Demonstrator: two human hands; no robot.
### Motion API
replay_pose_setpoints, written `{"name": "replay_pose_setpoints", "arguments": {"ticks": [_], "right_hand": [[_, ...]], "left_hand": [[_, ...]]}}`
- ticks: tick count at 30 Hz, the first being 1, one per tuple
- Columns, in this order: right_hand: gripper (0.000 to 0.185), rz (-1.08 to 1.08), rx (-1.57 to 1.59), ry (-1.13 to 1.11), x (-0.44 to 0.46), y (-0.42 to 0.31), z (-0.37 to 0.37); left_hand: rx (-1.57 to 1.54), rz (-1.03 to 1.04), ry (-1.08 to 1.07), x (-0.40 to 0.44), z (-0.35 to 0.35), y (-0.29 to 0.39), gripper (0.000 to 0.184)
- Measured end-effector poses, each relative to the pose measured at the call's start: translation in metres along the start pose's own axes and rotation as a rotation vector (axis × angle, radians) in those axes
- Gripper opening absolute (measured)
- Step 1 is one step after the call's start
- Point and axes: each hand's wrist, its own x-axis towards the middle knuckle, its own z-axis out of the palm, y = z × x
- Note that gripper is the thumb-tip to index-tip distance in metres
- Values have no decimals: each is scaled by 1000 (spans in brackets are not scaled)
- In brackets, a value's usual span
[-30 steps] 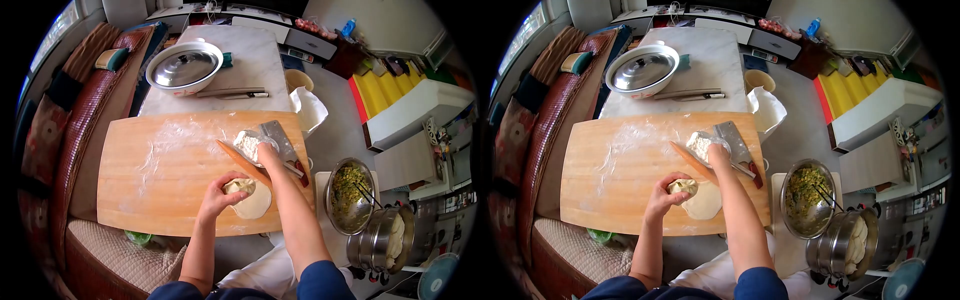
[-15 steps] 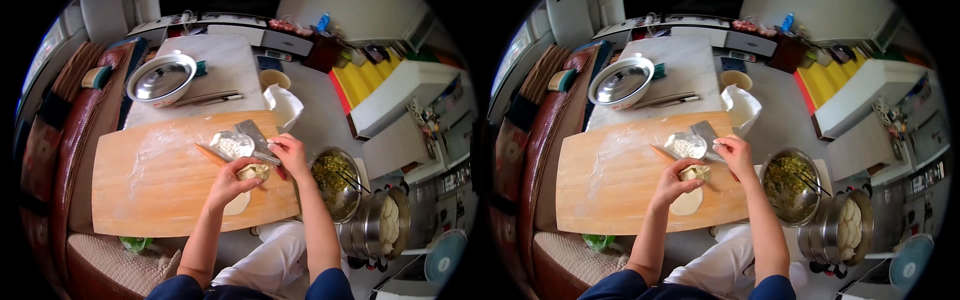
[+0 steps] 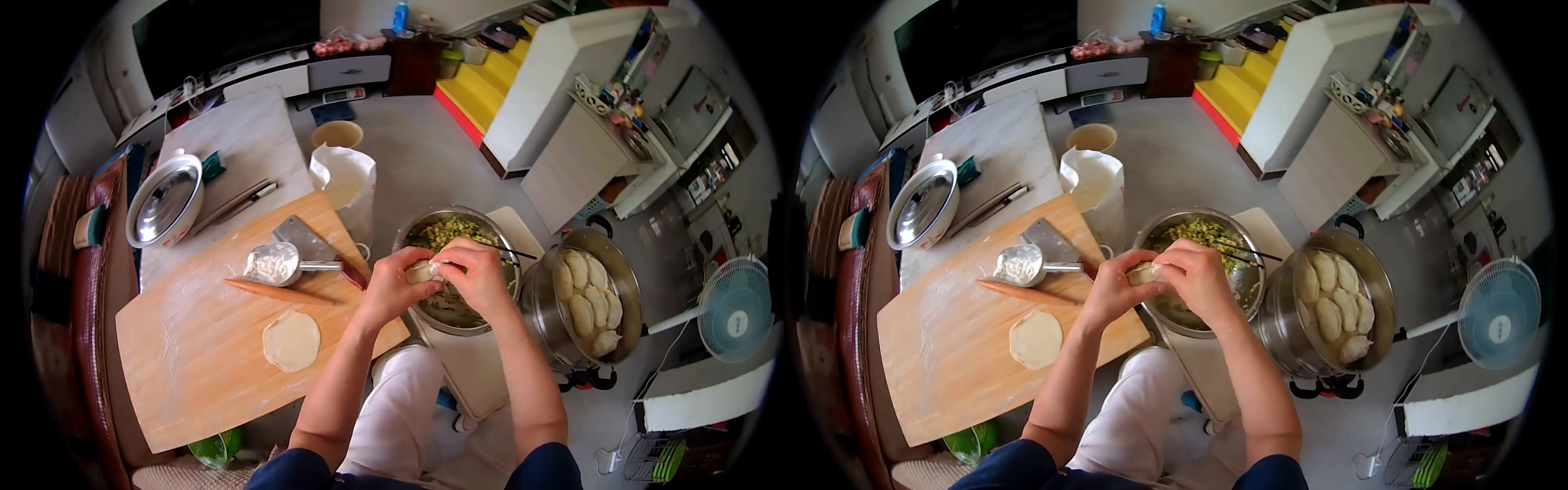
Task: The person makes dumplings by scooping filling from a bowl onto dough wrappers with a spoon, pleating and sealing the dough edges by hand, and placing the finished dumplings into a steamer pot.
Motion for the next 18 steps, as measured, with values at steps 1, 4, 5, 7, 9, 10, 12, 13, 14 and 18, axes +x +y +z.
{"name": "replay_pose_setpoints", "arguments": {"ticks": [1, 4, 5, 7, 9, 10, 12, 13, 14, 18], "right_hand": [[10, 1, -22, 29, -5, 4, -5], [11, 10, -81, 61, -21, 17, -18], [13, 8, -90, 69, -26, 22, -22], [17, 82, -44, 87, -33, 21, -30], [20, 117, -22, 93, -38, 26, -35], [21, 116, -23, 91, -41, 30, -37], [21, 96, -38, 87, -45, 35, -41], [21, 77, -52, 83, -46, 35, -43], [20, 55, -67, 79, -46, 35, -44], [18, -4, -87, 93, -52, 50, -43]], "left_hand": [[32, 26, -8, 3, 8, -1, 46], [50, 45, -41, 9, 28, 0, 45], [66, 58, -45, 11, 34, -1, 45], [57, 54, -61, 15, 44, -4, 44], [56, 43, -80, 18, 52, -6, 44], [60, 34, -94, 19, 55, -3, 44], [73, 28, -115, 22, 61, -2, 44], [81, 31, -121, 24, 64, -3, 44], [89, 35, -126, 25, 66, -3, 43], [89, 33, -149, 28, 71, -2, 43]]}}
